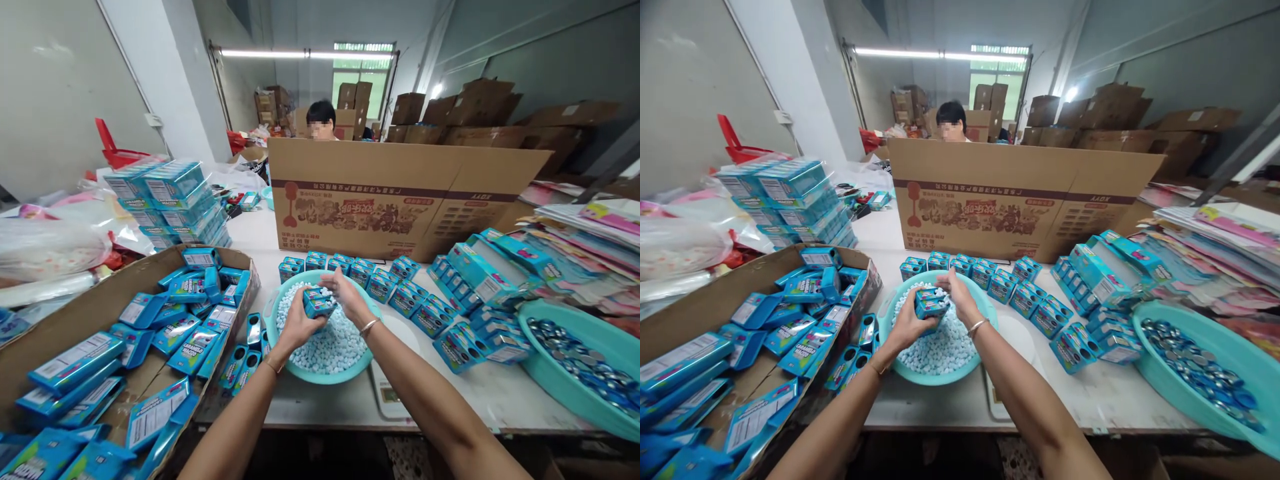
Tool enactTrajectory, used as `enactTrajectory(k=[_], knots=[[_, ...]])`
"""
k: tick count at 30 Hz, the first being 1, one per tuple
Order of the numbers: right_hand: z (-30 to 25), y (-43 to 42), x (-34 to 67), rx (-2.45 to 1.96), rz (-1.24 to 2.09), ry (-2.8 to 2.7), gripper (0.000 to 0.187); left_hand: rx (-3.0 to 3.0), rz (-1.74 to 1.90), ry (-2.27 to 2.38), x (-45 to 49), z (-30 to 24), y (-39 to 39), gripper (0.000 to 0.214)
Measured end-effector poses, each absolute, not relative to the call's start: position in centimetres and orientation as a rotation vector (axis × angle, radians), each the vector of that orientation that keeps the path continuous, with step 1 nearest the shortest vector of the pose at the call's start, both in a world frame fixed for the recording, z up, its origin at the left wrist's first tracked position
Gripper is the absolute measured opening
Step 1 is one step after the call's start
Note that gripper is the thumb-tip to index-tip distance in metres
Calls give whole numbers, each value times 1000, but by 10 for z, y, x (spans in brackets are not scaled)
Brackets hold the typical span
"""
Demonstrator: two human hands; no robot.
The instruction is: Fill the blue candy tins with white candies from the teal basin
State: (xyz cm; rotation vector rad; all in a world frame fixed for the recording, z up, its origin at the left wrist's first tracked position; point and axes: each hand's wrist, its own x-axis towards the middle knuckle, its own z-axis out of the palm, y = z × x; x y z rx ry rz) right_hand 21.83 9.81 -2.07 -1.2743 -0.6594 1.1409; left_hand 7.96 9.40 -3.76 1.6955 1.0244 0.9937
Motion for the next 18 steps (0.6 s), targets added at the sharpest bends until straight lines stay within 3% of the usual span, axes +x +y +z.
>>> enactTrajectory(k=[6, 13, 18], knots=[[-24, 93, 218, -1197, 1283, -635, 62, 1543, 945, 887, 72, -47, 93, 77], [-21, 81, 233, -1140, 1094, -570, 65, 1344, 858, 886, 50, -35, 83, 82], [-22, 61, 193, -1075, 1173, -634, 65, 1138, 848, 882, 52, -37, 72, 87]])
